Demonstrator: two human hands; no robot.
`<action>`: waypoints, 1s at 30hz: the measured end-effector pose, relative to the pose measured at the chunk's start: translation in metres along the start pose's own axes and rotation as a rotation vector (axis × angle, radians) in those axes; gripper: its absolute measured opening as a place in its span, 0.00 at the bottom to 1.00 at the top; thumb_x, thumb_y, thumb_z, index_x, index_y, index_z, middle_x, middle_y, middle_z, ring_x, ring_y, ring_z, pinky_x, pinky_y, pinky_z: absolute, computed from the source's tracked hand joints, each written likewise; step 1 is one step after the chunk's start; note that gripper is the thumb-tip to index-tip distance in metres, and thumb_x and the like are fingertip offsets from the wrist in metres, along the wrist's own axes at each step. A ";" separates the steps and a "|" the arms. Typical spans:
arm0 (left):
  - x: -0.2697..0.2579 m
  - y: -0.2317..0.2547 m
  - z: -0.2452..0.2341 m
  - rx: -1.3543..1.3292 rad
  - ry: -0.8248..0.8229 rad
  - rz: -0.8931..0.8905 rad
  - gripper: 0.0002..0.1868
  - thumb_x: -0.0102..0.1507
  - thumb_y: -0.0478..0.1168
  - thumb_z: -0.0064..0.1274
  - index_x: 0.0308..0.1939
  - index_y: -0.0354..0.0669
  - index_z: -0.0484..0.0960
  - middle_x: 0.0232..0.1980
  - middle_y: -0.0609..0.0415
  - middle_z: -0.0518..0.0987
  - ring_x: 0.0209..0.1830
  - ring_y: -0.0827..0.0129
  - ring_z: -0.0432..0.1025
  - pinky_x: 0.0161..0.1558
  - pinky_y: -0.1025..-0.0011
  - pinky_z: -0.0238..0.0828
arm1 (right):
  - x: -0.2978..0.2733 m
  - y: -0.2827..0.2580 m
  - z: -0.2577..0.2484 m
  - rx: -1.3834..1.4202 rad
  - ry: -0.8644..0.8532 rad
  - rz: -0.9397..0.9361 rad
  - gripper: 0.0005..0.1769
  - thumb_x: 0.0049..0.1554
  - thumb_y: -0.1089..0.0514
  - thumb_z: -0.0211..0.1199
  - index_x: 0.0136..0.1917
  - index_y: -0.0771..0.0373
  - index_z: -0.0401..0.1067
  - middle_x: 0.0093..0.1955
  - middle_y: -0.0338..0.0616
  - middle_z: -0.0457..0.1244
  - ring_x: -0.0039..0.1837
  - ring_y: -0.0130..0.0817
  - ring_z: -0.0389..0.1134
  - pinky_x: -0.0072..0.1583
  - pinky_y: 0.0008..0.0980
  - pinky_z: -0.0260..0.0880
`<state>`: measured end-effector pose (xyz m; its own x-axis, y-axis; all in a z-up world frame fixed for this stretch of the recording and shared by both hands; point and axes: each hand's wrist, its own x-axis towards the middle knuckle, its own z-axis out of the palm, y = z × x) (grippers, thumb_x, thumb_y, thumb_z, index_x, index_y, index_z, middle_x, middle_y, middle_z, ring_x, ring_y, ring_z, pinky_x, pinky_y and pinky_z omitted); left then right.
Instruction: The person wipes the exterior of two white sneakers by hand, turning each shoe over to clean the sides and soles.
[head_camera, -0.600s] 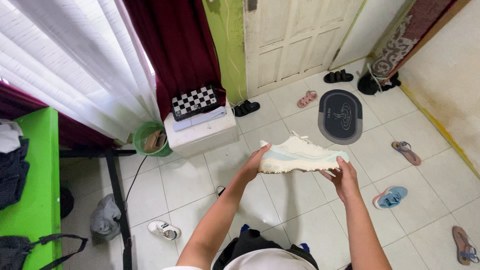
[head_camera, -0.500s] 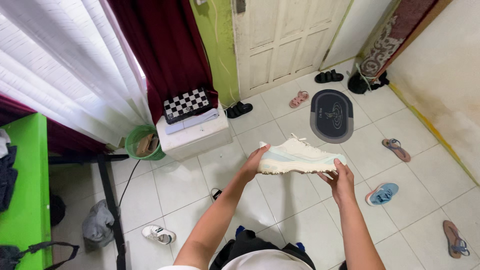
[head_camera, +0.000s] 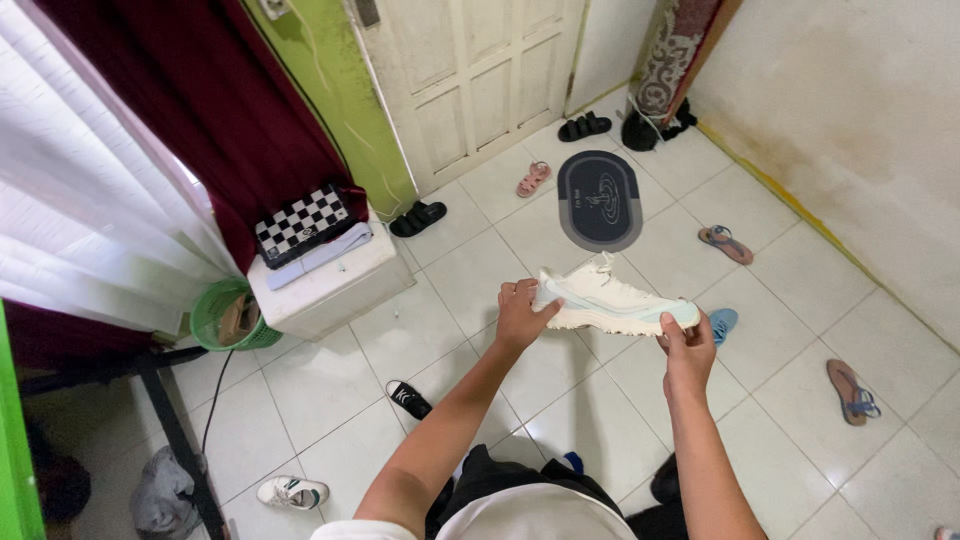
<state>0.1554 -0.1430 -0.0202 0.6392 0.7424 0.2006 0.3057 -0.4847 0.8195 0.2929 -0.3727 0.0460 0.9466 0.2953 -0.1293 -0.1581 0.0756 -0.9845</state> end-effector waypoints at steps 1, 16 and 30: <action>-0.002 0.010 0.006 -0.004 -0.015 0.007 0.32 0.56 0.50 0.69 0.56 0.35 0.75 0.51 0.40 0.72 0.52 0.51 0.65 0.53 0.60 0.66 | 0.001 -0.001 -0.005 0.001 0.018 -0.001 0.26 0.58 0.58 0.66 0.68 0.62 0.66 0.64 0.41 0.64 0.64 0.31 0.68 0.62 0.35 0.73; -0.048 0.152 0.138 -0.689 -0.677 -0.267 0.36 0.67 0.62 0.56 0.52 0.25 0.79 0.43 0.42 0.73 0.36 0.65 0.62 0.36 0.68 0.60 | -0.014 -0.048 -0.079 -0.280 0.141 -0.402 0.39 0.50 0.62 0.75 0.71 0.64 0.62 0.71 0.49 0.60 0.73 0.39 0.62 0.73 0.38 0.64; -0.033 0.171 0.159 -0.854 -0.791 -0.519 0.41 0.61 0.61 0.58 0.66 0.36 0.65 0.61 0.50 0.73 0.58 0.69 0.69 0.58 0.66 0.68 | -0.033 -0.058 -0.091 -0.602 0.088 -0.692 0.42 0.48 0.56 0.77 0.71 0.61 0.61 0.77 0.48 0.58 0.78 0.47 0.59 0.75 0.43 0.62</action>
<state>0.2985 -0.3242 0.0281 0.9160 0.1351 -0.3778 0.2838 0.4475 0.8481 0.2962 -0.4733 0.0971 0.7973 0.2941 0.5270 0.6010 -0.3073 -0.7378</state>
